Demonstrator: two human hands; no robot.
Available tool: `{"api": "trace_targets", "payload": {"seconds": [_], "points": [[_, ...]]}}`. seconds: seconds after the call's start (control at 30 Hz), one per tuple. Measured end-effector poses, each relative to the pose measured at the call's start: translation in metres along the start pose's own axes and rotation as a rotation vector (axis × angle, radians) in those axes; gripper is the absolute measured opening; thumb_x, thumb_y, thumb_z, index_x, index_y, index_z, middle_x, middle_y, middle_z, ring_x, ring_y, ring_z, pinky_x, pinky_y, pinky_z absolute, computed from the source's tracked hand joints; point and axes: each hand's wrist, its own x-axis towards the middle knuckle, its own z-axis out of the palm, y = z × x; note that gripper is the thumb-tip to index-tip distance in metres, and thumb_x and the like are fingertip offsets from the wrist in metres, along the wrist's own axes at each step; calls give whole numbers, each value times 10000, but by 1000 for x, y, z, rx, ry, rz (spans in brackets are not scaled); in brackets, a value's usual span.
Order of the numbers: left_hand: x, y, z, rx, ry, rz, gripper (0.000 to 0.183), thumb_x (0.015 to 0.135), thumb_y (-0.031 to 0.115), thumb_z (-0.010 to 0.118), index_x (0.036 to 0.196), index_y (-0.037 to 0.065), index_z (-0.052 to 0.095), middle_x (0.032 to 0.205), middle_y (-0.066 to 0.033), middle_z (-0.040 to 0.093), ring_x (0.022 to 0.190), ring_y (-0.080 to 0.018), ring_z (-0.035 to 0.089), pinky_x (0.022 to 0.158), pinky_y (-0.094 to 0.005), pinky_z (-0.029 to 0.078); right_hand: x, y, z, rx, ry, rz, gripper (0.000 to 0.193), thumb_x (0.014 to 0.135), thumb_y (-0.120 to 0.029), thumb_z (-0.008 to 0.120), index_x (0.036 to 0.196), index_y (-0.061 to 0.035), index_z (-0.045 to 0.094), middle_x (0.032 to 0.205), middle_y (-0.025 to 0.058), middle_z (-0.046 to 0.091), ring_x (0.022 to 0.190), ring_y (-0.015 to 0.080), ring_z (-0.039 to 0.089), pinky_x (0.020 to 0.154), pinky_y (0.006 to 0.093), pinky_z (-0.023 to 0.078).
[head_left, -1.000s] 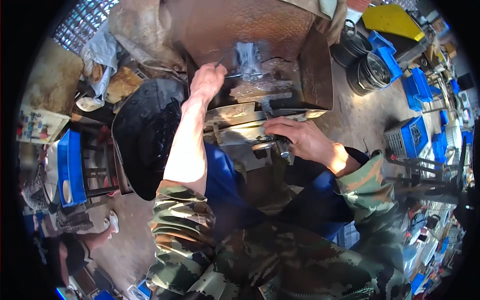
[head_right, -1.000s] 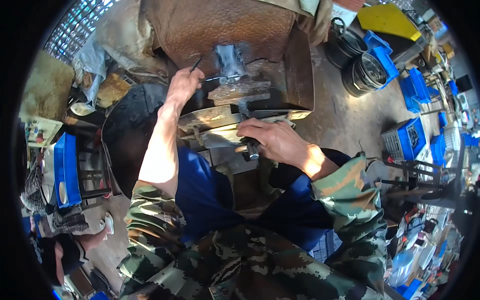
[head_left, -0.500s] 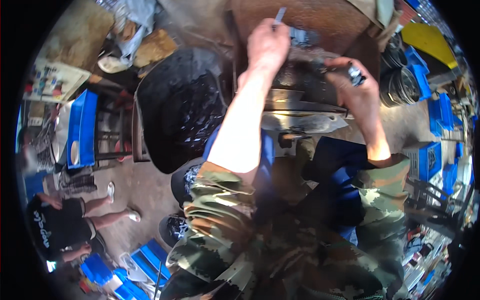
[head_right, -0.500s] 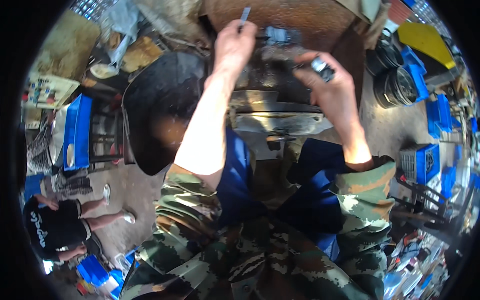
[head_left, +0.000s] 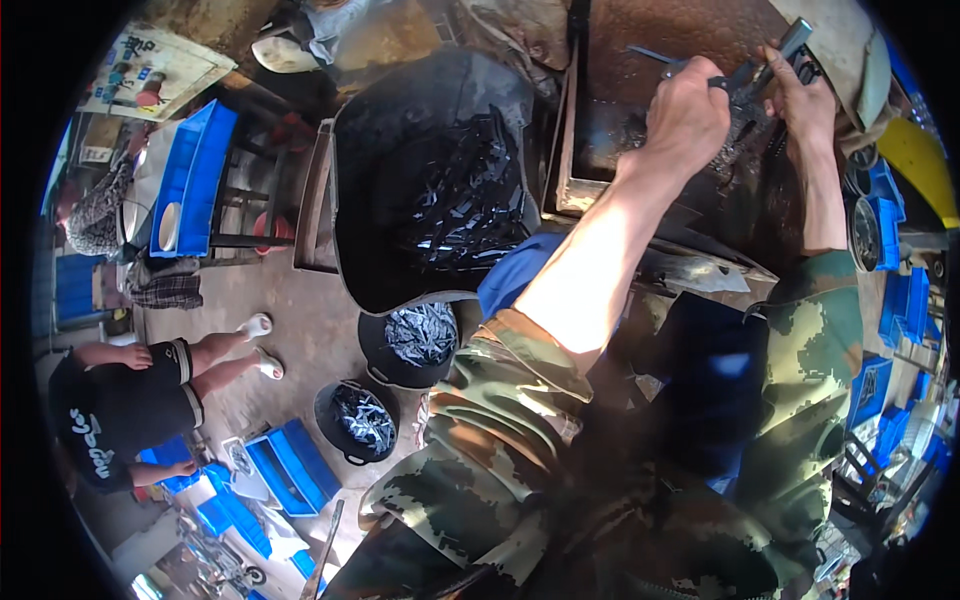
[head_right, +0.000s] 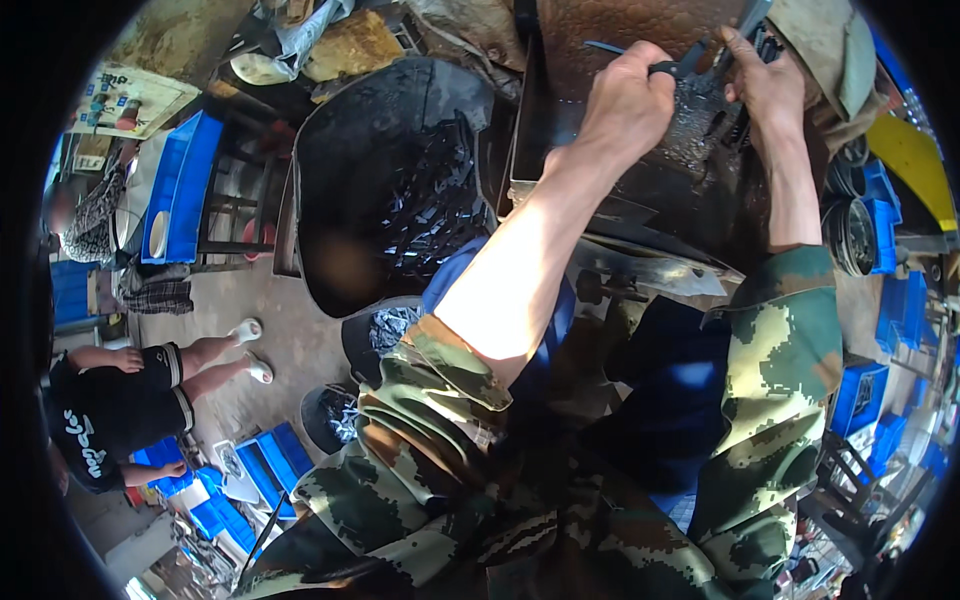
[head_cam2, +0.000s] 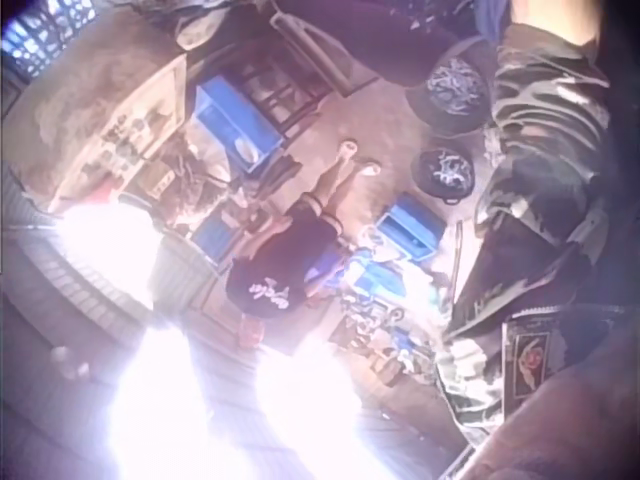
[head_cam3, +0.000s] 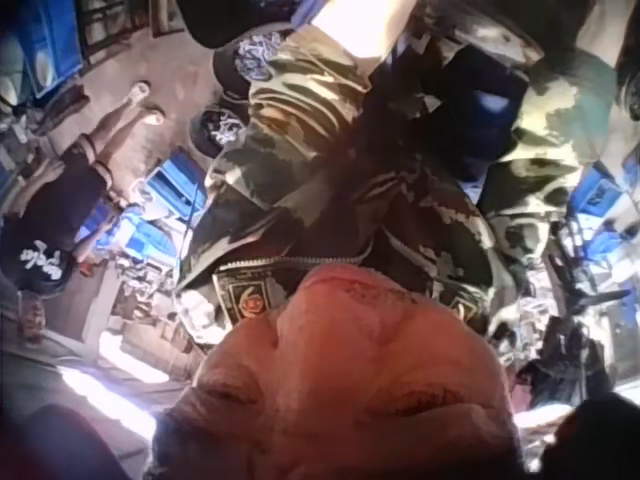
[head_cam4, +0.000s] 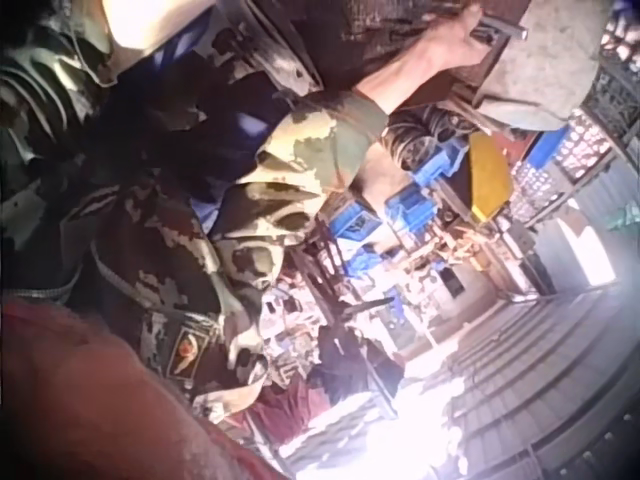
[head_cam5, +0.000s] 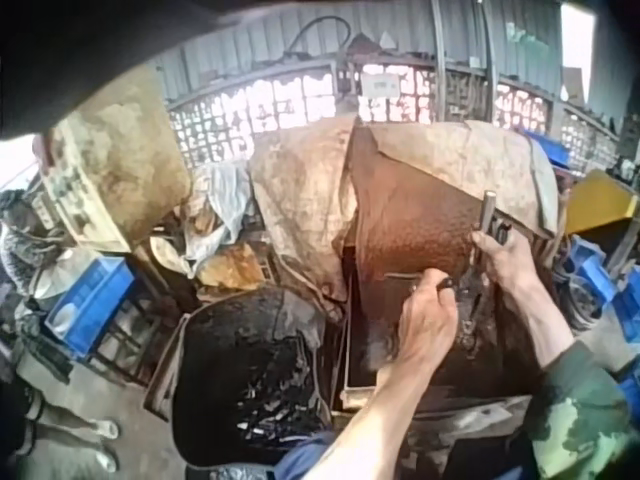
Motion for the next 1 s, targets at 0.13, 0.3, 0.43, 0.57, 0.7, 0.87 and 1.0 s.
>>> {"api": "trace_targets", "payload": {"seconds": [0.13,0.3,0.43,0.57,0.7,0.87,1.0], "points": [[2,2,-2,-21,-32,-13,225,913,156,571,1082,40,664,873,-266,692,885,-425,682,818,-480,519,7,5,1,17,9,13,308,922,-300,743,1017,-7,759,531,-40,451,465,78,437,478,253,350],[6,-1,9,-21,27,53,255,888,163,581,1048,-19,661,861,-270,689,879,-427,680,828,-487,519,9,12,-4,-34,-10,-13,368,926,-327,735,1116,-12,747,551,-34,478,498,74,444,506,243,351],[6,-3,15,-87,57,119,267,882,193,574,964,-36,685,846,-283,683,852,-457,668,816,-511,516,14,18,-5,-82,-38,-29,357,945,-345,706,1111,-33,756,543,-27,477,500,73,442,506,258,347],[5,-2,13,-68,-2,52,272,879,214,572,955,-19,690,793,-281,667,825,-469,650,794,-519,517,16,19,-6,-41,-53,-27,319,963,-337,684,1080,-52,765,542,-27,486,497,72,452,504,248,329],[4,0,12,-39,-38,43,252,874,209,568,942,1,693,801,-274,669,829,-472,645,789,-527,516,15,16,-5,-64,-76,-39,321,970,-334,679,1091,-43,745,554,-28,497,499,66,447,502,238,325],[4,-1,13,-52,-40,25,245,868,209,569,924,7,695,785,-266,669,817,-467,646,783,-534,517,15,16,-5,-28,-76,-36,362,965,-320,689,1175,-25,692,653,-6,605,508,64,451,498,241,335],[4,-1,12,-50,-27,53,241,857,207,571,892,-3,683,760,-265,660,799,-469,642,775,-540,513,16,15,-6,-42,-72,-28,362,965,-314,689,1181,-23,686,765,2,678,516,63,449,500,243,345]]}}
